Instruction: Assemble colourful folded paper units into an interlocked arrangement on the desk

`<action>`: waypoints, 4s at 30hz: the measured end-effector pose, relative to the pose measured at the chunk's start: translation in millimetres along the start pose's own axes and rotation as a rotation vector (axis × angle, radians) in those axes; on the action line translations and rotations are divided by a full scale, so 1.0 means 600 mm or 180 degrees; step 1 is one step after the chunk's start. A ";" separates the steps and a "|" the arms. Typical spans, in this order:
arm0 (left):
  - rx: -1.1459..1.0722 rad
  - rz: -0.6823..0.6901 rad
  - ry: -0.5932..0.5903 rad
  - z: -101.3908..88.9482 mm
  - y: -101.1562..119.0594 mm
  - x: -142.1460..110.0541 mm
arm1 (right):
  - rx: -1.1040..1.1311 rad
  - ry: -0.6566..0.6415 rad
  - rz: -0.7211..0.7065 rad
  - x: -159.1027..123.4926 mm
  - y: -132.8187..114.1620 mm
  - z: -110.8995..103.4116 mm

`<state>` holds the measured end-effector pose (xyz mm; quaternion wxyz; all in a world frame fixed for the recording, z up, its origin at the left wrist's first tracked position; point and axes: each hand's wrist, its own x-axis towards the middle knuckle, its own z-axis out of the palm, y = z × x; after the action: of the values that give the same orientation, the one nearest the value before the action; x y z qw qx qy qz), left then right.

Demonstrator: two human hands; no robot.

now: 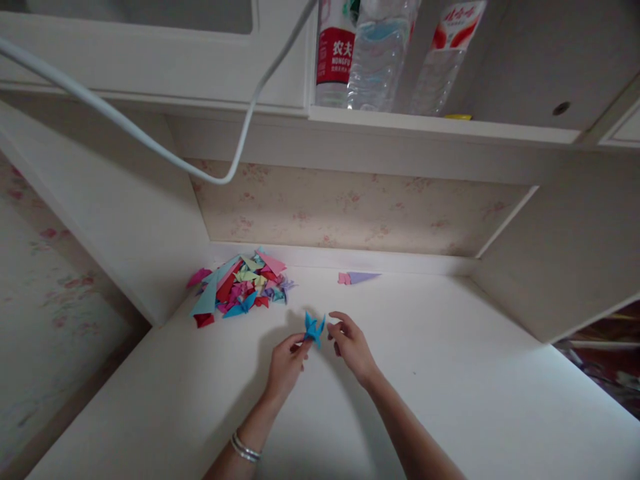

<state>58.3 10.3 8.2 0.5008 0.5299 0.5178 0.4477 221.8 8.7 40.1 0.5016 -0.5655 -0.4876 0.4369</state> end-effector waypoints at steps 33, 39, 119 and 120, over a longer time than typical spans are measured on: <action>0.0080 -0.0274 -0.0678 0.018 0.009 -0.011 | 0.0950 0.0134 0.0132 -0.063 0.073 0.023; 0.0024 -0.0326 -0.0617 0.018 0.017 -0.013 | 0.1033 0.0136 0.0155 -0.065 0.070 0.021; 0.0561 0.0343 -0.0357 0.050 -0.014 0.122 | 0.0204 -0.0019 0.0095 -0.072 0.082 0.013; 0.0466 0.0249 -0.0325 0.030 -0.015 0.098 | 0.0128 -0.0039 0.0080 -0.073 0.084 0.014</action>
<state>79.1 67.4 -4.9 0.4685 0.6070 0.5018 0.4002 212.9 -34.4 -10.7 0.5044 -0.5586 -0.4747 0.4564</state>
